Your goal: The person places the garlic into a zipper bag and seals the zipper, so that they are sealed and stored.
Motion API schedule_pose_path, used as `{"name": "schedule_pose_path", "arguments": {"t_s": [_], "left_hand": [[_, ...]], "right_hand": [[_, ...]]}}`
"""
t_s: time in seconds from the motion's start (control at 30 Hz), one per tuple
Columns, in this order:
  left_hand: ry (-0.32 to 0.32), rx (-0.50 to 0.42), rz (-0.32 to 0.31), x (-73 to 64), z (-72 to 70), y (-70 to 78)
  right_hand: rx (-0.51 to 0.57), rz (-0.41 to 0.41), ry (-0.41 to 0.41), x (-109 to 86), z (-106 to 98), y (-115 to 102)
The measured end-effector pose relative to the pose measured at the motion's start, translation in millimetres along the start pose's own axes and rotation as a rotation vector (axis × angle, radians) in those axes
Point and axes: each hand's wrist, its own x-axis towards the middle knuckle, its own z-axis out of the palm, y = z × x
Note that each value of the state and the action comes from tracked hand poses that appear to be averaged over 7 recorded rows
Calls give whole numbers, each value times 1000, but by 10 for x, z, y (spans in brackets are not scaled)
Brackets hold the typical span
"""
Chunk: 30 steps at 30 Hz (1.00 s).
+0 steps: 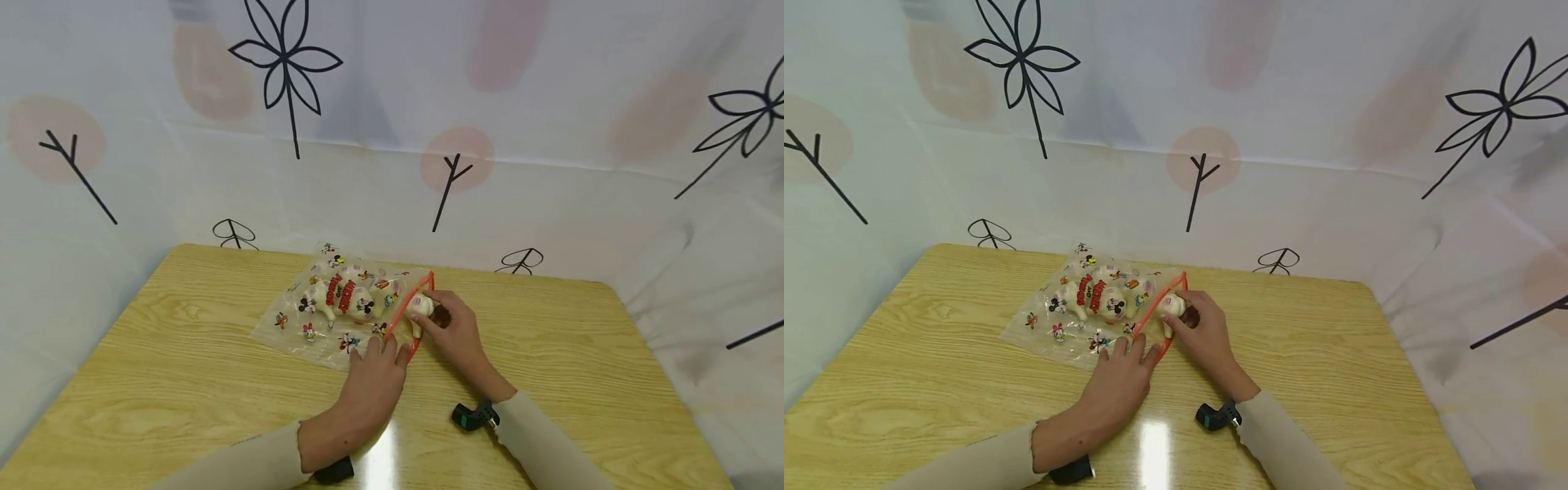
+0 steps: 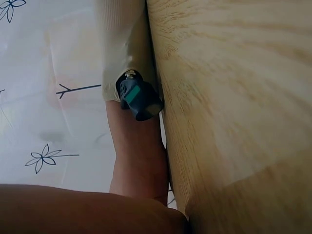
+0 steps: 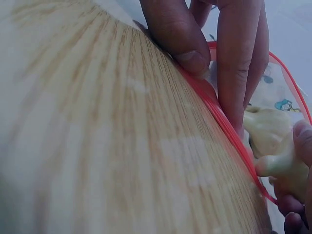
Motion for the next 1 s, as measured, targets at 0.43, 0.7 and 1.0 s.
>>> {"name": "schedule_pose_path", "arguments": {"t_s": [0.43,0.7,1.0], "left_hand": [[6,-3,1,-13,-12,1],[5,-2,-1,-9,5,6],[-4,5,-7,-6,-13,8]], "right_hand": [[-11,70,-29,13,27,8],[-22,36,-68,42,92,-4],[-10,0,-80,54,107,-2]]}}
